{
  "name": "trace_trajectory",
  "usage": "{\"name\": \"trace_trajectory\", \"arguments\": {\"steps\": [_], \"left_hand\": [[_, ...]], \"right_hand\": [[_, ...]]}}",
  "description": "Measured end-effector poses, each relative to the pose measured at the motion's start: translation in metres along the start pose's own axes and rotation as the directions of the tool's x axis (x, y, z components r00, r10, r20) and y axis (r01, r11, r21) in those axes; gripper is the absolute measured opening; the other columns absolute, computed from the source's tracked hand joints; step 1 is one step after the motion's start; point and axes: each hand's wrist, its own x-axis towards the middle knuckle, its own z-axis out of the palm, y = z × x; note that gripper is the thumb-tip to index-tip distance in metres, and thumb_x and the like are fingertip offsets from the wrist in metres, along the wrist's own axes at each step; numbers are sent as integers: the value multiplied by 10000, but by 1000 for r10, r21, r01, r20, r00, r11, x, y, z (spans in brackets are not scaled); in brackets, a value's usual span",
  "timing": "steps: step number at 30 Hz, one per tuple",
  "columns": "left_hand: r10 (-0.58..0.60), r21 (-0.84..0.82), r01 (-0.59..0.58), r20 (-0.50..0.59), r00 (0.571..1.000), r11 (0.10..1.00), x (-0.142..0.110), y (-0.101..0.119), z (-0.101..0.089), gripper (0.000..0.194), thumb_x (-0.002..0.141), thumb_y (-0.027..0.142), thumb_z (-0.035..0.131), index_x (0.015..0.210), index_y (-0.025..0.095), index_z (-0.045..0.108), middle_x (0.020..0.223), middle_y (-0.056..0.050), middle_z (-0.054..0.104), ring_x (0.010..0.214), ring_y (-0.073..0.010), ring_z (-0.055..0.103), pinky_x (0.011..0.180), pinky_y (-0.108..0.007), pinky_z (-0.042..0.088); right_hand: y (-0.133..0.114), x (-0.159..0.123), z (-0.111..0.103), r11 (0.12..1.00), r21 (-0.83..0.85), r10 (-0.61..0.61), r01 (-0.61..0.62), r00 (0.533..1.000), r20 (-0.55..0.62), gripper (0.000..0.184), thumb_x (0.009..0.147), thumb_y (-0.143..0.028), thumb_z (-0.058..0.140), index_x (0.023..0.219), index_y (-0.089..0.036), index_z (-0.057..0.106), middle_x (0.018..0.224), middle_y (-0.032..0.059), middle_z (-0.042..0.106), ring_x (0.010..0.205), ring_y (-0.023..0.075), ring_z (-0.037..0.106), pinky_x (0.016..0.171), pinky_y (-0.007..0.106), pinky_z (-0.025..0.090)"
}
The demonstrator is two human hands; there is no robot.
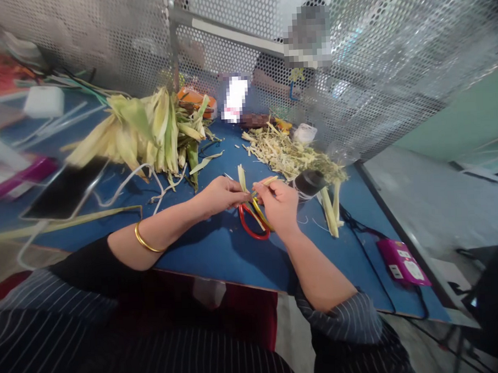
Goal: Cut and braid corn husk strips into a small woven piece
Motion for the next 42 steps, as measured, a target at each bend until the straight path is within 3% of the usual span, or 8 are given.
{"name": "trace_trajectory", "arguments": {"steps": [3,7,13,24,29,33,37,42], "left_hand": [[3,35,-3,-2,1000,999,-1,3,0,344,713,340,665,438,168,549,434,6,428,435,-75,339,467,-255,253],[28,42,-28,-2,1000,999,-1,3,-1,247,729,359,650,608,147,685,453,15,436,442,-77,331,451,-243,229],[110,261,-111,19,994,959,-2,-3,4,219,714,288,584,590,145,693,473,36,464,517,-95,408,503,-222,289],[30,369,-101,192,981,924,-2,3,-3,217,727,270,572,598,135,682,458,31,461,471,-85,401,481,-224,270],[-69,284,-8,260,963,959,-3,6,-5,194,731,269,598,650,126,701,426,36,453,425,-81,383,463,-226,269],[-79,1,79,127,989,997,-2,5,-6,224,788,319,613,712,126,696,462,32,464,430,-67,383,465,-222,285],[-67,-374,58,-11,998,926,2,2,-8,275,841,381,596,866,128,701,515,33,478,443,-48,392,464,-197,309],[-44,-521,46,17,999,852,3,-1,-8,273,828,367,629,914,113,680,598,11,558,482,-44,484,490,-169,377]], "right_hand": [[1,2,-4,998,-47,-36,34,999,-34,215,842,-381,571,760,-192,634,636,-3,596,587,132,543,620,285,445],[-2,9,-16,965,-220,-201,144,944,-262,287,839,-399,584,1050,-209,628,933,60,649,869,189,603,814,356,461],[-4,1,-9,750,-539,-379,384,917,125,196,854,-366,584,741,-225,662,816,10,680,871,186,608,1063,444,242],[-3,-9,3,825,-472,-351,310,936,2,313,864,-347,564,584,-210,540,705,-2,629,734,150,593,1032,384,318],[1,-9,6,811,-479,-378,336,926,9,253,859,-329,579,634,-215,594,749,-3,666,781,157,624,1047,410,318],[3,1,-3,837,-421,-415,351,907,-67,164,876,-341,554,887,-225,670,955,43,687,1004,196,609,1030,425,354],[7,8,-9,987,-113,-137,113,961,-241,362,884,-404,518,1189,-216,573,1125,95,660,1044,209,607,944,420,444],[6,6,1,987,128,73,-99,979,190,271,845,-391,567,979,-190,692,909,53,725,870,194,657,864,368,479]]}}
